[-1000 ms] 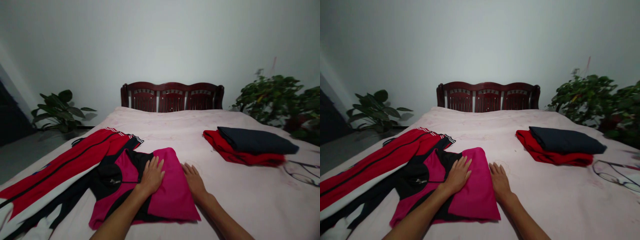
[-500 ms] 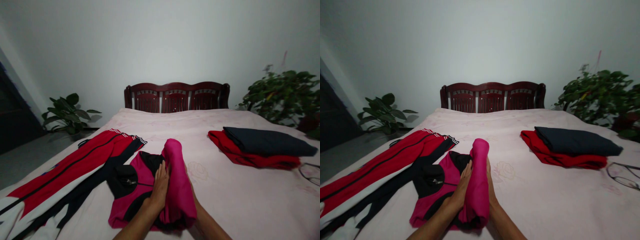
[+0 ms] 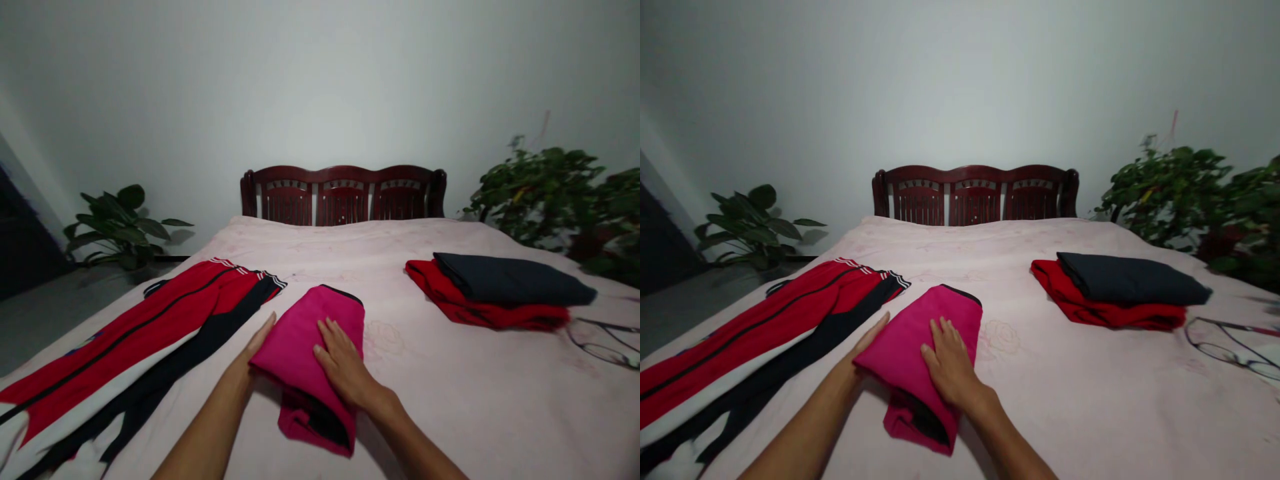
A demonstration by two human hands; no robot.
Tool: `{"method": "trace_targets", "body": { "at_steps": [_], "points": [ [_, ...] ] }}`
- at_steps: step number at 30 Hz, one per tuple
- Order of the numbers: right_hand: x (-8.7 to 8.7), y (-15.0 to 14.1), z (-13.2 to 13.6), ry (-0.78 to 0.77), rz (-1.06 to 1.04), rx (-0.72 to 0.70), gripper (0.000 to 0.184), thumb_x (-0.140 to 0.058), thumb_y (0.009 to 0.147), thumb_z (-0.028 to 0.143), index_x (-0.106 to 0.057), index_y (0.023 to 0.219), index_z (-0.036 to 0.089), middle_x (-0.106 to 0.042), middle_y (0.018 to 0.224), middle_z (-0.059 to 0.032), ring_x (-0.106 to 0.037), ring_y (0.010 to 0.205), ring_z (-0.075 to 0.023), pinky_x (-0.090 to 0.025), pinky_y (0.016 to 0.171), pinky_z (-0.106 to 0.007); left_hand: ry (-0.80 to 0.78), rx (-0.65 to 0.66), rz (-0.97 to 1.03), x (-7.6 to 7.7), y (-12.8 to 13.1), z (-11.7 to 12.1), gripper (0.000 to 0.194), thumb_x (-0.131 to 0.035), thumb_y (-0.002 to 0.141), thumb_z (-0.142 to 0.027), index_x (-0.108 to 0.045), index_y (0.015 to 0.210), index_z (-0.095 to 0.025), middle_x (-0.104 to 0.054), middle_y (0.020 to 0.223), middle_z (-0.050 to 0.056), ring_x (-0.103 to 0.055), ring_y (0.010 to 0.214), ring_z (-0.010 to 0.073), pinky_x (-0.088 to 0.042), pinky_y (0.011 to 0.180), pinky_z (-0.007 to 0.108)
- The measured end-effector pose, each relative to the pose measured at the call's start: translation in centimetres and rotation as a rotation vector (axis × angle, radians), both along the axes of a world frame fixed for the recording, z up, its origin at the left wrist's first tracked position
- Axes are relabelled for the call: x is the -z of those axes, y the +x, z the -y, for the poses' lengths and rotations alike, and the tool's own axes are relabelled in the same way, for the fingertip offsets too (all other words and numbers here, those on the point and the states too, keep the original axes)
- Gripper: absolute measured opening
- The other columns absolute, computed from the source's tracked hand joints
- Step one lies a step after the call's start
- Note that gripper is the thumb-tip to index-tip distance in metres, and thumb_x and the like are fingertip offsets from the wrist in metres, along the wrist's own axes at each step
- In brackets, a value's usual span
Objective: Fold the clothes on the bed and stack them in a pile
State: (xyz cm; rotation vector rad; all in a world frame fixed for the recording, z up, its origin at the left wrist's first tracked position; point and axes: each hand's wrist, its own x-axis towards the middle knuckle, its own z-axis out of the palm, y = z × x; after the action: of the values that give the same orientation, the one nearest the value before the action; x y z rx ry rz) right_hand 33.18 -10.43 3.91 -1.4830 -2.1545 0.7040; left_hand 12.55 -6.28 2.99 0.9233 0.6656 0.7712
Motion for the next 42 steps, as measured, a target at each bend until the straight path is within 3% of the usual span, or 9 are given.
{"method": "trace_targets", "body": {
  "at_steps": [5, 9, 15, 20, 26, 30, 33, 36, 42],
  "points": [
    [1.0, -0.8, 0.9, 0.112, 0.010, -0.161, 0.056, -0.036, 0.099, 0.045, -0.049, 0.145, 0.016, -0.043, 0.153, -0.0119, -0.035, 0.144, -0.0264, -0.022, 0.120, -0.047, 0.205, -0.512, -0.594, -2.4, -3.4, 0.3, 0.064, -0.055, 0.086, -0.061, -0.057, 0.133, -0.017, -0.056, 0.143, 0.015, -0.054, 0.130, 0.0281, -0.041, 0.109, 0.042],
    [1.2, 0.1, -0.9, 0.299, -0.056, 0.005, 0.044, -0.035, 0.100, 0.034, -0.065, 0.127, 0.019, -0.063, 0.134, -0.0097, -0.053, 0.130, -0.0229, -0.036, 0.113, -0.043, 0.752, -0.433, -1.001, -2.1, 0.4, 2.0, 0.056, -0.040, 0.096, -0.048, -0.053, 0.140, -0.018, -0.048, 0.151, 0.011, -0.039, 0.143, 0.0238, -0.025, 0.120, 0.043],
    [1.9, 1.5, -5.4, 0.347, 0.237, 0.102, 0.053, -0.041, 0.097, 0.040, -0.045, 0.148, 0.023, -0.034, 0.159, -0.0092, -0.021, 0.149, -0.0303, -0.014, 0.119, -0.056, 1.054, -0.319, -1.545, 4.0, 5.1, 5.8, 0.055, -0.045, 0.096, -0.037, -0.038, 0.150, -0.030, -0.034, 0.159, 0.012, -0.026, 0.148, 0.0336, -0.014, 0.116, 0.067],
    [3.2, 1.4, -10.4, 0.175, 0.317, 0.086, 0.059, -0.030, 0.100, 0.049, -0.033, 0.154, 0.025, -0.026, 0.162, -0.0076, -0.018, 0.150, -0.0289, -0.011, 0.118, -0.056, 1.229, -0.321, -1.573, 5.8, 4.6, 8.1, 0.061, -0.048, 0.096, -0.034, -0.026, 0.153, -0.040, -0.031, 0.161, 0.008, -0.027, 0.147, 0.0352, -0.019, 0.112, 0.069],
    [3.9, 1.1, -12.2, 0.193, 0.225, 0.160, 0.059, -0.029, 0.100, 0.043, -0.035, 0.153, 0.018, -0.034, 0.159, -0.0089, -0.025, 0.148, -0.0249, -0.010, 0.121, -0.048, 1.457, -0.265, -1.488, 6.9, 3.5, 10.7, 0.099, -0.071, 0.077, -0.055, -0.020, 0.157, -0.028, -0.029, 0.160, 0.018, -0.029, 0.145, 0.0414, -0.026, 0.108, 0.066],
    [4.7, 2.3, -11.0, 0.112, -0.354, 0.484, 0.066, -0.053, 0.087, 0.039, -0.043, 0.146, 0.011, -0.029, 0.160, -0.0140, -0.015, 0.151, -0.0276, -0.005, 0.123, -0.044, 1.526, -0.370, -1.485, 7.8, 3.3, 11.0, 0.090, -0.074, 0.079, -0.034, -0.026, 0.155, -0.030, -0.037, 0.157, 0.013, -0.037, 0.140, 0.0343, -0.032, 0.107, 0.055],
    [5.4, 3.6, -9.6, -0.022, -0.749, 0.690, 0.075, -0.062, 0.078, 0.039, -0.043, 0.145, 0.011, -0.036, 0.156, -0.0169, -0.024, 0.148, -0.0306, -0.020, 0.121, -0.043, 1.499, -0.424, -1.449, 7.4, 3.4, 10.8, 0.084, -0.069, 0.080, -0.019, -0.030, 0.153, -0.033, -0.044, 0.152, 0.009, -0.042, 0.136, 0.0307, -0.032, 0.107, 0.052],
    [5.7, 4.1, -7.2, -0.096, -0.872, 0.696, 0.073, -0.063, 0.079, 0.044, -0.044, 0.142, 0.014, -0.055, 0.140, -0.0180, -0.052, 0.130, -0.0291, -0.045, 0.107, -0.041, 1.451, -0.413, -1.381, 6.6, 3.6, 10.6, 0.079, -0.065, 0.080, -0.014, -0.035, 0.151, -0.033, -0.051, 0.144, 0.009, -0.046, 0.129, 0.0294, -0.034, 0.106, 0.050],
    [4.2, 3.1, -2.6, -0.923, -1.399, 0.269, 0.045, -0.068, 0.082, 0.036, -0.059, 0.116, 0.008, -0.074, 0.097, -0.0172, -0.072, 0.090, -0.0260, -0.057, 0.087, -0.042, 1.341, -0.406, -1.295, 5.8, 4.6, 10.3, 0.071, -0.058, 0.075, -0.006, -0.048, 0.142, -0.029, -0.055, 0.133, 0.010, -0.049, 0.121, 0.0295, -0.038, 0.102, 0.049]
  ]
}}
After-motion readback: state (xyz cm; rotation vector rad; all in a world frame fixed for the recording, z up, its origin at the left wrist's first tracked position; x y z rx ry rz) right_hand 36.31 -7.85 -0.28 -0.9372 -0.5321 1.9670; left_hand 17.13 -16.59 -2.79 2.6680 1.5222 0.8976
